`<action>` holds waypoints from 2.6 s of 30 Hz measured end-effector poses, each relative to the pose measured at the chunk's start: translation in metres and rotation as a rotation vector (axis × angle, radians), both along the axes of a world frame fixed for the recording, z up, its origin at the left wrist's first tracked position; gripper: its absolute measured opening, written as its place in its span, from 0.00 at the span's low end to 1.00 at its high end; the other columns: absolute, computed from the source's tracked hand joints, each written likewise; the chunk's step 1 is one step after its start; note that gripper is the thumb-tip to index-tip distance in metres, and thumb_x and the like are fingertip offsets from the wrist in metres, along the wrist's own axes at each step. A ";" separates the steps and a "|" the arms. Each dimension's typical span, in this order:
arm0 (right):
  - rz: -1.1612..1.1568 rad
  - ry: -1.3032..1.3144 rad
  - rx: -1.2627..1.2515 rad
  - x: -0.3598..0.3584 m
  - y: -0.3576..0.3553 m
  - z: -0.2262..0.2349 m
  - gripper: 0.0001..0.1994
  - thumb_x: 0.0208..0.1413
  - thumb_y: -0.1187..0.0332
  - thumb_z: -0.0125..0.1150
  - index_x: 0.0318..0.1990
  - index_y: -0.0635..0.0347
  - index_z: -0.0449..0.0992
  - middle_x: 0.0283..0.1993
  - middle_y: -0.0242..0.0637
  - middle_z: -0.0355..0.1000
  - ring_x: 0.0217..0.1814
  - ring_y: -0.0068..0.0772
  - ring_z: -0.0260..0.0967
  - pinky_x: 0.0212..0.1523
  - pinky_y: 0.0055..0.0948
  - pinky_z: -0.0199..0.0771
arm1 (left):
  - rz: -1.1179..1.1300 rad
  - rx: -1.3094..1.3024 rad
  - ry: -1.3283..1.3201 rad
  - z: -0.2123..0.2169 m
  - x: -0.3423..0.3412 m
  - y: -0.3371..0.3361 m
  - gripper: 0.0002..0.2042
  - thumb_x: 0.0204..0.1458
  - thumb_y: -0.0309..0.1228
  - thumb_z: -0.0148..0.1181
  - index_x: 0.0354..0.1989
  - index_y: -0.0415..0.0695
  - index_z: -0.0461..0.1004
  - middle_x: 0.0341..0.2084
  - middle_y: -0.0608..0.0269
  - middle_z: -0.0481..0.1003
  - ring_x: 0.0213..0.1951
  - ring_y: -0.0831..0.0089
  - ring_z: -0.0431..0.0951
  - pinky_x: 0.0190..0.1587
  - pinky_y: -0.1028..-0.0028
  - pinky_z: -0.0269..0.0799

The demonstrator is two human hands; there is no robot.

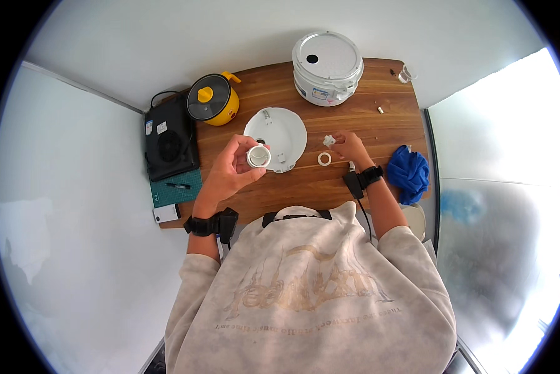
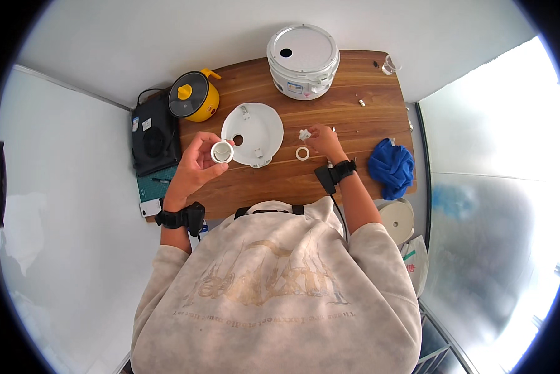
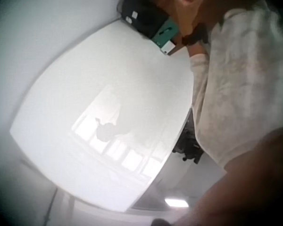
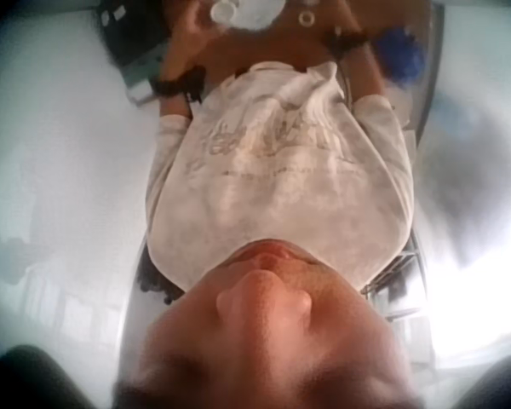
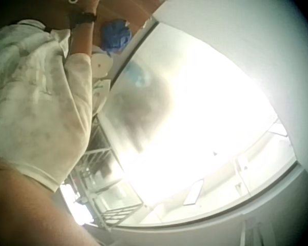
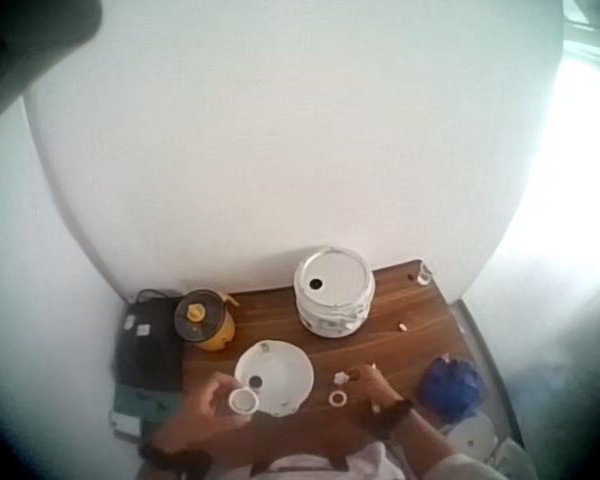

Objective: The person assembles a yellow pot with a glass lid by inserting a yellow knob and tightening it with a screwdriver. They then disassemble a white rice cooker lid, removing several small plastic components and screws, and place them on the table.

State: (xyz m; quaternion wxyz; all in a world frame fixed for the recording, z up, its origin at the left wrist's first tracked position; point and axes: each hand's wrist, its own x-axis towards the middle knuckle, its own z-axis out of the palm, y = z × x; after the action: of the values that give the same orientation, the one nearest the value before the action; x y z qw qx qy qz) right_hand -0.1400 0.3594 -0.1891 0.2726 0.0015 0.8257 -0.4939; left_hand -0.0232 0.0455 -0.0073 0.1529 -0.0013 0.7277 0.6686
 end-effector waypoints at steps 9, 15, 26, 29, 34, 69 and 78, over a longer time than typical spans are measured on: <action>-0.048 0.112 0.153 0.000 0.006 -0.087 0.17 0.44 0.75 0.68 0.43 0.64 0.74 0.33 0.40 0.78 0.28 0.27 0.77 0.28 0.26 0.80 | 0.003 -0.019 -0.011 -0.003 0.001 -0.001 0.22 0.48 0.20 0.67 0.50 0.46 0.65 0.51 0.60 0.75 0.55 0.75 0.75 0.56 0.72 0.74; -0.097 0.007 0.096 -0.008 -0.004 -0.107 0.16 0.44 0.76 0.68 0.43 0.63 0.75 0.33 0.39 0.78 0.28 0.27 0.77 0.28 0.27 0.79 | -0.009 -0.021 -0.020 -0.004 0.002 -0.001 0.22 0.49 0.22 0.67 0.50 0.46 0.65 0.50 0.60 0.76 0.53 0.75 0.76 0.55 0.72 0.74; -0.137 0.065 0.148 0.000 0.002 -0.103 0.17 0.42 0.74 0.70 0.43 0.61 0.76 0.37 0.39 0.79 0.34 0.29 0.78 0.31 0.29 0.78 | -0.038 -0.055 -0.013 -0.003 0.003 0.001 0.22 0.49 0.22 0.67 0.51 0.45 0.65 0.49 0.60 0.76 0.51 0.75 0.76 0.55 0.72 0.73; -0.085 0.129 0.184 0.002 0.017 -0.104 0.16 0.44 0.73 0.68 0.44 0.61 0.76 0.37 0.40 0.79 0.35 0.28 0.78 0.30 0.28 0.77 | -0.060 -0.076 -0.012 0.000 -0.001 0.005 0.22 0.49 0.22 0.67 0.51 0.45 0.65 0.49 0.60 0.76 0.51 0.75 0.76 0.55 0.71 0.74; -0.095 0.233 0.241 0.017 0.039 -0.092 0.17 0.50 0.63 0.65 0.46 0.60 0.74 0.38 0.47 0.79 0.41 0.43 0.79 0.39 0.40 0.78 | -0.076 -0.084 0.007 -0.003 -0.002 0.004 0.22 0.49 0.21 0.67 0.51 0.46 0.66 0.50 0.62 0.74 0.52 0.74 0.76 0.55 0.71 0.74; 0.131 0.203 0.038 0.049 0.013 0.046 0.14 0.58 0.66 0.52 0.50 0.58 0.72 0.33 0.46 0.76 0.35 0.46 0.75 0.38 0.39 0.73 | -0.019 -0.047 -0.106 -0.020 0.001 0.000 0.21 0.56 0.33 0.66 0.55 0.42 0.67 0.45 0.62 0.75 0.45 0.77 0.76 0.46 0.74 0.74; 0.244 -0.092 -0.402 0.054 -0.040 0.095 0.10 0.61 0.64 0.57 0.42 0.62 0.75 0.28 0.33 0.71 0.28 0.26 0.66 0.30 0.31 0.68 | -0.182 -0.220 -0.184 -0.043 0.008 0.012 0.23 0.52 0.32 0.69 0.55 0.42 0.69 0.47 0.62 0.75 0.46 0.73 0.76 0.51 0.72 0.72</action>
State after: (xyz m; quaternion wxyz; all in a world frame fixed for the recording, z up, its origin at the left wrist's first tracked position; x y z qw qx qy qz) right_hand -0.0858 0.3194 -0.0937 0.3625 -0.1301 0.6916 -0.6111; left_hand -0.0150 0.0575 -0.0505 0.2776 -0.0132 0.7767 0.5653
